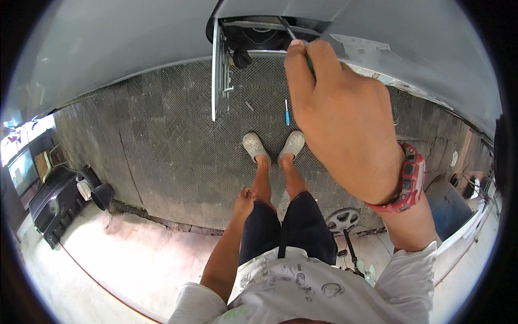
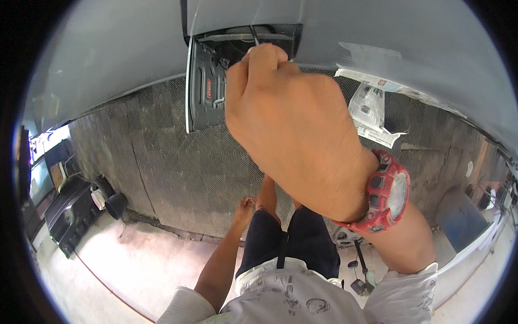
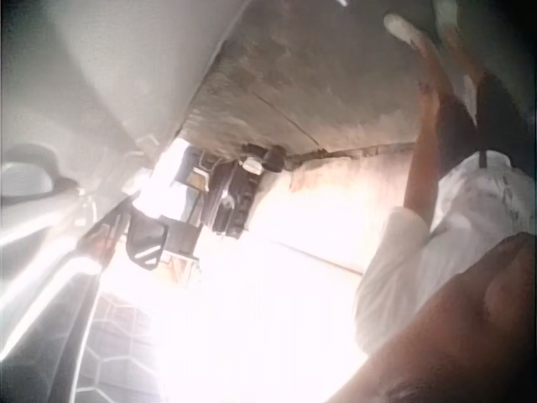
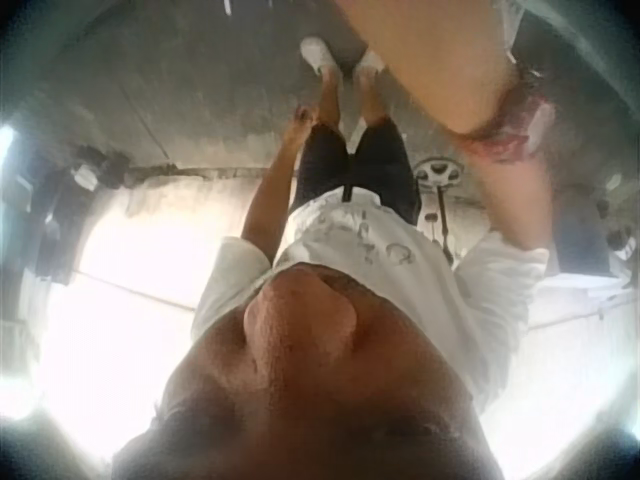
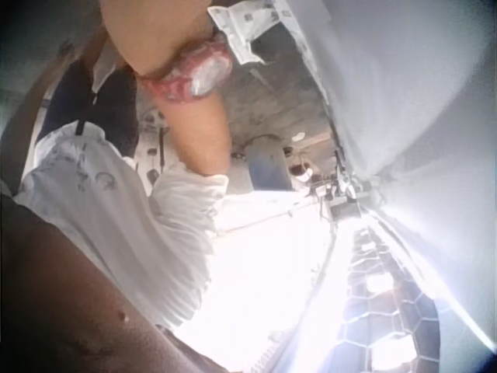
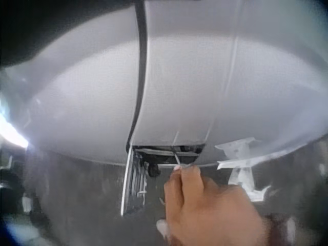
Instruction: The person uses a screwdriver to remove screws from the fuel door of a car. They then remove the fuel door cover and continue to work on the internal components.
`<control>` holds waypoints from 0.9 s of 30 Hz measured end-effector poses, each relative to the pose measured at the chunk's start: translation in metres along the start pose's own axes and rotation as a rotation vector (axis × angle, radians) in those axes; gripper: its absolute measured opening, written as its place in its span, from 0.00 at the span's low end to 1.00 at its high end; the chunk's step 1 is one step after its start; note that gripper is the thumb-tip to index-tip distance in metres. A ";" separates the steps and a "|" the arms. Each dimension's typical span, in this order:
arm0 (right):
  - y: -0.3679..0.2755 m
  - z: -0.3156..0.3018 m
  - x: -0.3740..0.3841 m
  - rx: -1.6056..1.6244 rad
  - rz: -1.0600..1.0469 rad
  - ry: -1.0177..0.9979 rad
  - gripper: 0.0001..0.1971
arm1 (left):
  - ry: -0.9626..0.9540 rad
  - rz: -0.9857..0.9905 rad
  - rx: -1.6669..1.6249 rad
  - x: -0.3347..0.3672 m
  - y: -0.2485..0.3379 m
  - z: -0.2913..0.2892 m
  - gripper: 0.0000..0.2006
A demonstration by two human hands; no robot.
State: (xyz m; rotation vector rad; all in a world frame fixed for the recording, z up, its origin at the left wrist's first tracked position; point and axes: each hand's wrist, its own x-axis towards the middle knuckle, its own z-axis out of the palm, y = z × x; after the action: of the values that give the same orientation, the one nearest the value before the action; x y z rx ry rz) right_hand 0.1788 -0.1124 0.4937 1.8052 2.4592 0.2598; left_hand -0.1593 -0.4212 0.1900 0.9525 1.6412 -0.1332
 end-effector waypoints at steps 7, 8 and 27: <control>0.001 -0.004 0.001 0.097 0.003 -0.040 0.27 | -0.035 -0.099 0.053 -0.005 0.016 -0.003 0.15; 0.001 -0.003 0.000 0.096 0.007 -0.030 0.27 | -0.031 -0.094 0.080 -0.006 0.016 -0.003 0.15; 0.002 -0.006 0.003 0.112 -0.009 -0.032 0.30 | -0.033 -0.092 0.079 0.010 -0.002 -0.002 0.14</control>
State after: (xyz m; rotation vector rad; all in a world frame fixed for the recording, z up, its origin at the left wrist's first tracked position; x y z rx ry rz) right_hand 0.1791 -0.1099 0.4998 1.8250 2.5064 0.0933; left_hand -0.1616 -0.4161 0.1812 0.9298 1.6601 -0.2760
